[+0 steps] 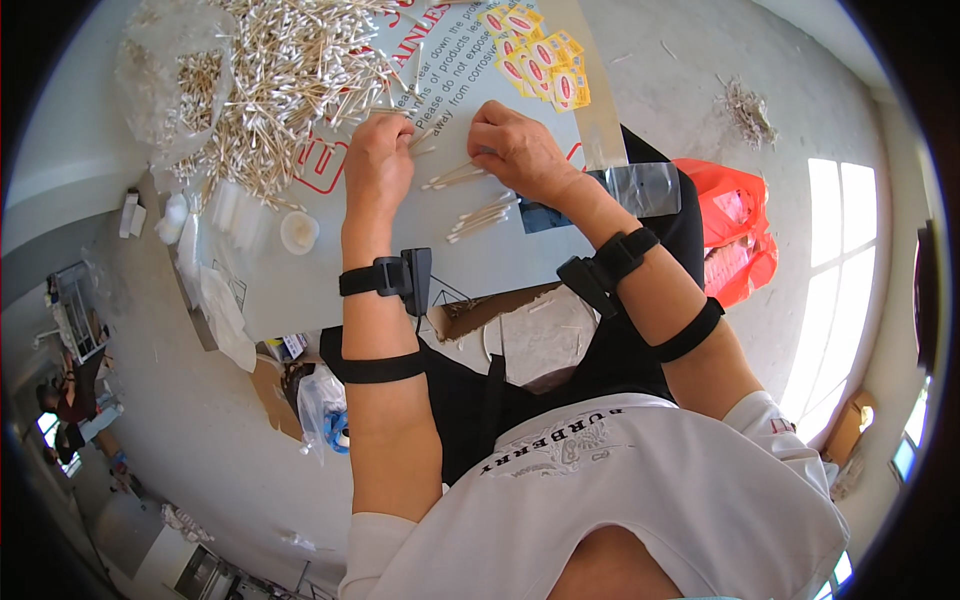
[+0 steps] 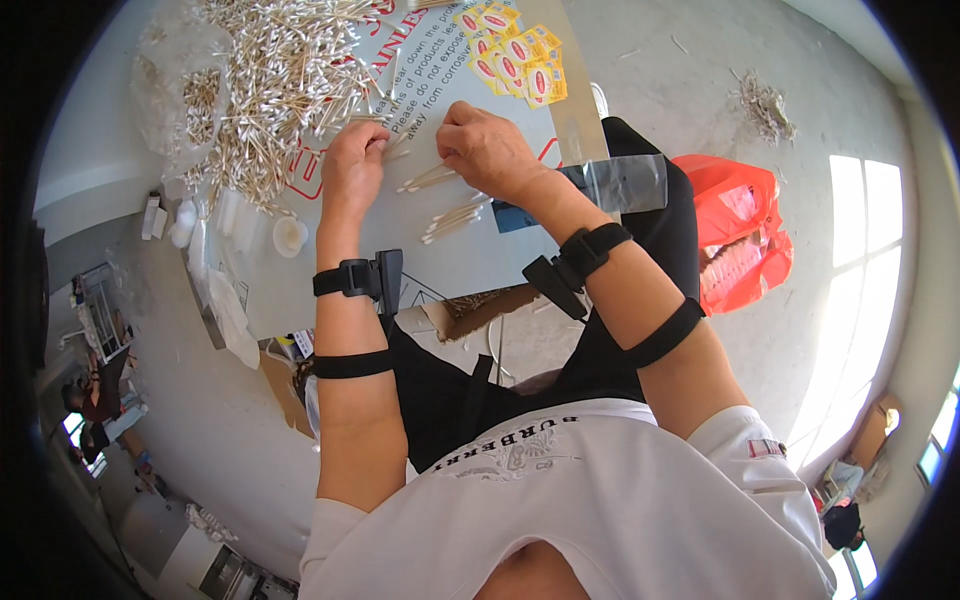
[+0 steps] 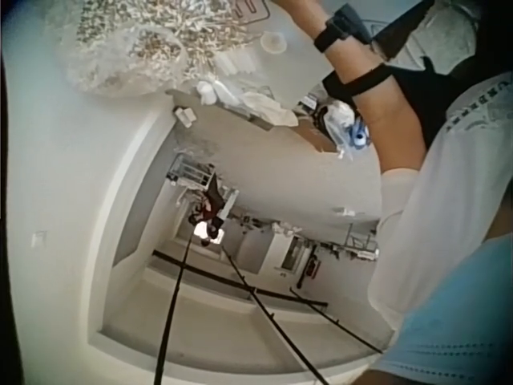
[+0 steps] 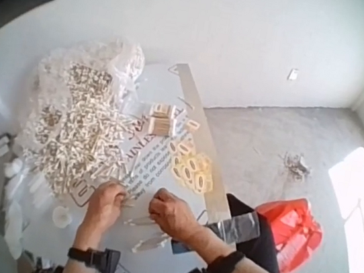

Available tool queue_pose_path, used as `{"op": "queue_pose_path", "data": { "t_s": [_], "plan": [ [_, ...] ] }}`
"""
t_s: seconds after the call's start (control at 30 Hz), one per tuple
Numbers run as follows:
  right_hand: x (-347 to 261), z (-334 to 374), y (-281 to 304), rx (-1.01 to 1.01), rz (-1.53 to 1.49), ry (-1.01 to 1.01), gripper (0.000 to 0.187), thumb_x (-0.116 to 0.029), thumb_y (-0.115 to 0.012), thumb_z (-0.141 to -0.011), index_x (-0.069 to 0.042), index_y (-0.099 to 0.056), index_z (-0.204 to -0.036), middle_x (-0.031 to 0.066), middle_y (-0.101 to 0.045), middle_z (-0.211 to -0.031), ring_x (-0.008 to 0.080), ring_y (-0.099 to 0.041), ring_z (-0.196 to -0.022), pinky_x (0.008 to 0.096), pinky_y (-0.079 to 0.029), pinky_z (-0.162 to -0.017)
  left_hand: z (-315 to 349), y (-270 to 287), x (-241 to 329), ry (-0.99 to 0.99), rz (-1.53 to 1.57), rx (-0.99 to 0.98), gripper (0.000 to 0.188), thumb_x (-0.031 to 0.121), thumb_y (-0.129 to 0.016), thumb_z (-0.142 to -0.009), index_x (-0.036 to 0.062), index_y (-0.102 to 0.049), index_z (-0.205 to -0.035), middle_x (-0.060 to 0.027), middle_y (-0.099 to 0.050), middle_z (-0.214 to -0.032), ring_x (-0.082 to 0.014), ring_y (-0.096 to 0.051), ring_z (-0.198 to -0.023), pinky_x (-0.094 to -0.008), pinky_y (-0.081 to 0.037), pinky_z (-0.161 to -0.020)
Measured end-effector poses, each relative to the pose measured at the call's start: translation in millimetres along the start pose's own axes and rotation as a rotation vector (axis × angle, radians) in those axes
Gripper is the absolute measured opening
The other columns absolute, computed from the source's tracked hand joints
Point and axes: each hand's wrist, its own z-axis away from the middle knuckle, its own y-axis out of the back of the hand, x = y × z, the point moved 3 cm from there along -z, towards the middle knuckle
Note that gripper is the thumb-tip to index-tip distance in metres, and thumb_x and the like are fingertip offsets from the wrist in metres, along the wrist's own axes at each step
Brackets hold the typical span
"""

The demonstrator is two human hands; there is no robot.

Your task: Placing bundles of cotton swabs into individual plastic bags and sealing them.

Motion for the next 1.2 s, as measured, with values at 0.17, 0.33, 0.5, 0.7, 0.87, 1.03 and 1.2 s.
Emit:
{"op": "queue_pose_path", "data": {
  "t_s": [0.17,0.33,0.5,0.7,0.87,1.03,1.2],
  "plan": [
    [-12,0,-2,0.08,-0.056,-0.046,0.018,-0.01,-0.074,-0.076,-0.01,-0.067,-0.092,0.0077,-0.058,-0.097,0.0298,-0.062,-0.091,0.0389,-0.051,-0.078,6,2,-3,0.135,0.057,-0.042,0.011,0.003,-0.07,-0.077,0.0029,-0.065,-0.087,-0.0114,-0.064,-0.088,-0.0333,-0.062,-0.086,-0.0431,-0.05,-0.075],
    [-15,-29,-18,0.095,-0.011,-0.006,0.023,-0.013,-0.076,-0.074,-0.01,-0.067,-0.095,0.0078,-0.059,-0.097,0.0305,-0.062,-0.092,0.0397,-0.051,-0.078,3,4,-2,0.116,0.037,-0.077,0.01,0.002,-0.07,-0.077,0.0024,-0.065,-0.086,-0.013,-0.064,-0.086,-0.0335,-0.062,-0.086,-0.0434,-0.049,-0.075],
    [-17,-43,-31,-0.01,0.075,0.009,0.022,-0.014,-0.076,-0.074,-0.012,-0.066,-0.093,0.0068,-0.06,-0.097,0.0308,-0.063,-0.089,0.0397,-0.052,-0.077,4,5,-7,0.099,0.06,-0.067,0.009,0.002,-0.069,-0.078,0.002,-0.064,-0.085,-0.0141,-0.064,-0.084,-0.0344,-0.062,-0.085,-0.0445,-0.048,-0.074],
    [-11,-43,-30,0.08,0.013,0.033,0.017,-0.013,-0.074,-0.075,-0.014,-0.066,-0.091,0.006,-0.059,-0.091,0.0304,-0.063,-0.083,0.0403,-0.052,-0.072,3,6,-6,0.082,0.052,-0.064,0.008,0.002,-0.067,-0.078,0.0018,-0.065,-0.086,-0.0153,-0.064,-0.085,-0.0354,-0.062,-0.084,-0.044,-0.049,-0.073],
    [-11,-45,-33,0.025,0.064,0.061,0.01,-0.011,-0.073,-0.076,-0.013,-0.066,-0.083,0.0061,-0.058,-0.09,0.0301,-0.064,-0.083,0.0395,-0.052,-0.071,2,6,-10,0.1,0.071,-0.068,0.006,0.001,-0.065,-0.078,0.0021,-0.064,-0.084,-0.0152,-0.064,-0.083,-0.0357,-0.062,-0.084,-0.0446,-0.049,-0.074],
    [-6,-44,-30,0.023,0.086,0.079,0.008,-0.01,-0.072,-0.077,-0.012,-0.065,-0.081,0.0061,-0.058,-0.091,0.0301,-0.064,-0.082,0.0391,-0.052,-0.071,4,4,-6,0.076,0.017,-0.041,0.007,0.0,-0.066,-0.077,0.0026,-0.063,-0.082,-0.0144,-0.063,-0.082,-0.0357,-0.062,-0.084,-0.0452,-0.049,-0.073],
    [1,-29,-9,-0.025,0.077,0.09,0.007,-0.009,-0.071,-0.077,-0.01,-0.064,-0.078,0.0064,-0.059,-0.091,0.0299,-0.063,-0.082,0.0386,-0.051,-0.071,6,5,-7,0.07,-0.022,0.015,0.01,-0.001,-0.067,-0.075,0.0036,-0.062,-0.083,-0.0128,-0.063,-0.082,-0.0349,-0.061,-0.084,-0.0451,-0.048,-0.073]
  ]
}}
